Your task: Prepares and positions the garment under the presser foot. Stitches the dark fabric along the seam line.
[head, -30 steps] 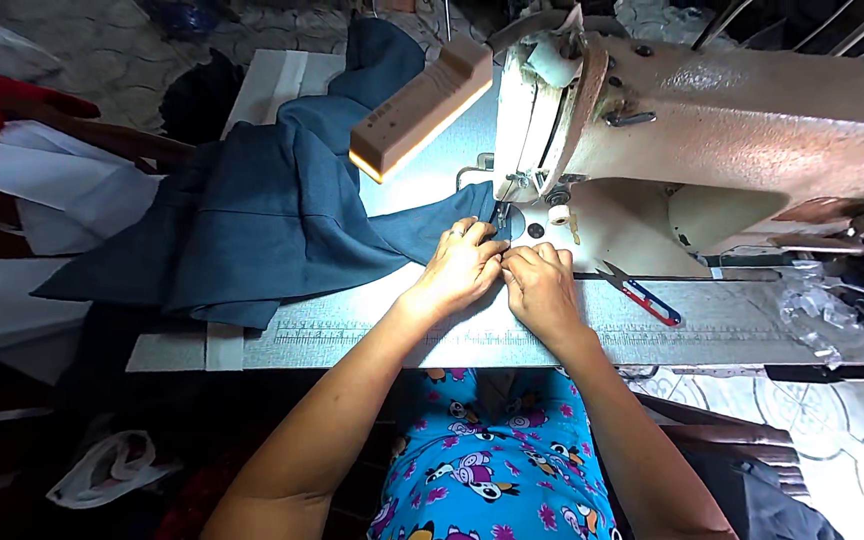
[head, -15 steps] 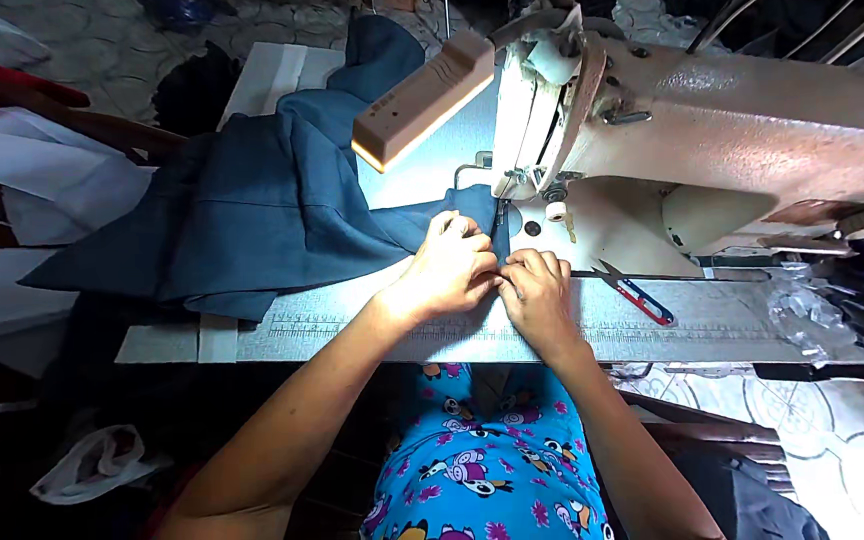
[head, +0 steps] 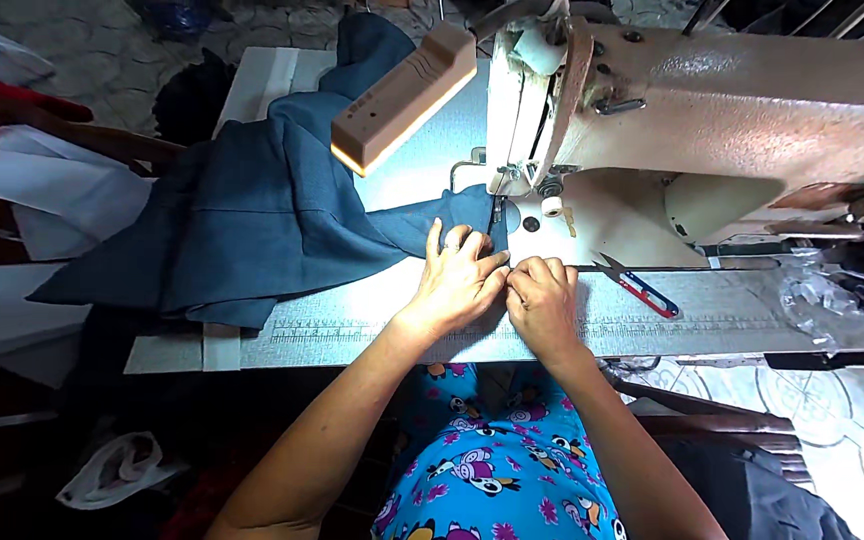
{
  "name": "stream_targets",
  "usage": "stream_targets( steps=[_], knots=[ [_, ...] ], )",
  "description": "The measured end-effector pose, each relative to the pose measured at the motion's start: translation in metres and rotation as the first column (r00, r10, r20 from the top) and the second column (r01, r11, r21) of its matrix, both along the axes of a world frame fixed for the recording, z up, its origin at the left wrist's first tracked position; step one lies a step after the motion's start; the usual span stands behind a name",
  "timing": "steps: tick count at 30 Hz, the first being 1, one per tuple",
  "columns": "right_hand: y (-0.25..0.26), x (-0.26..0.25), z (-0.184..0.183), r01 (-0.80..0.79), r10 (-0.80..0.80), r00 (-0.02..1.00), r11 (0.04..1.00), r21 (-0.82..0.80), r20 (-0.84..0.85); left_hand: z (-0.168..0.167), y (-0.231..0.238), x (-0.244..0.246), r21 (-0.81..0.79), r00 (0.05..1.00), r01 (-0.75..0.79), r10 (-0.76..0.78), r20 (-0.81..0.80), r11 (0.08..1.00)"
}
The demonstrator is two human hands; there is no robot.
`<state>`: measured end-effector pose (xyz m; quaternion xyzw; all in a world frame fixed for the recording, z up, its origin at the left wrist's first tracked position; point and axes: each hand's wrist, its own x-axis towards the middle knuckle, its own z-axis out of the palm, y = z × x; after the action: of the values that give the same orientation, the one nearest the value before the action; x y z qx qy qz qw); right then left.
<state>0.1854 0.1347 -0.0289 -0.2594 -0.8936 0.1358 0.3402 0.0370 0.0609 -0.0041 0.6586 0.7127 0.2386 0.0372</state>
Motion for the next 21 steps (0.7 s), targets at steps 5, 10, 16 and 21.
stream_targets(
  steps=[5,10,16,21],
  knots=[
    [0.007,-0.003,0.004,-0.01,0.011,1.0,0.999,-0.045,0.023,-0.003,0.001,-0.004,-0.027,0.999,-0.005,0.006,0.036,1.0],
    [0.022,-0.015,0.011,-0.027,0.031,0.999,0.994,-0.107,0.036,-0.006,0.019,-0.021,-0.005,0.999,0.006,-0.005,0.054,1.0],
    [0.042,-0.024,0.018,-0.06,0.071,0.994,0.99,-0.124,0.084,0.01,0.03,-0.044,0.11,0.979,0.155,-0.137,-0.152,0.982],
    [0.031,-0.015,0.009,-0.06,0.062,0.996,0.998,-0.033,0.067,0.004,0.018,-0.026,0.141,0.978,0.202,-0.19,-0.09,0.969]
  ],
)
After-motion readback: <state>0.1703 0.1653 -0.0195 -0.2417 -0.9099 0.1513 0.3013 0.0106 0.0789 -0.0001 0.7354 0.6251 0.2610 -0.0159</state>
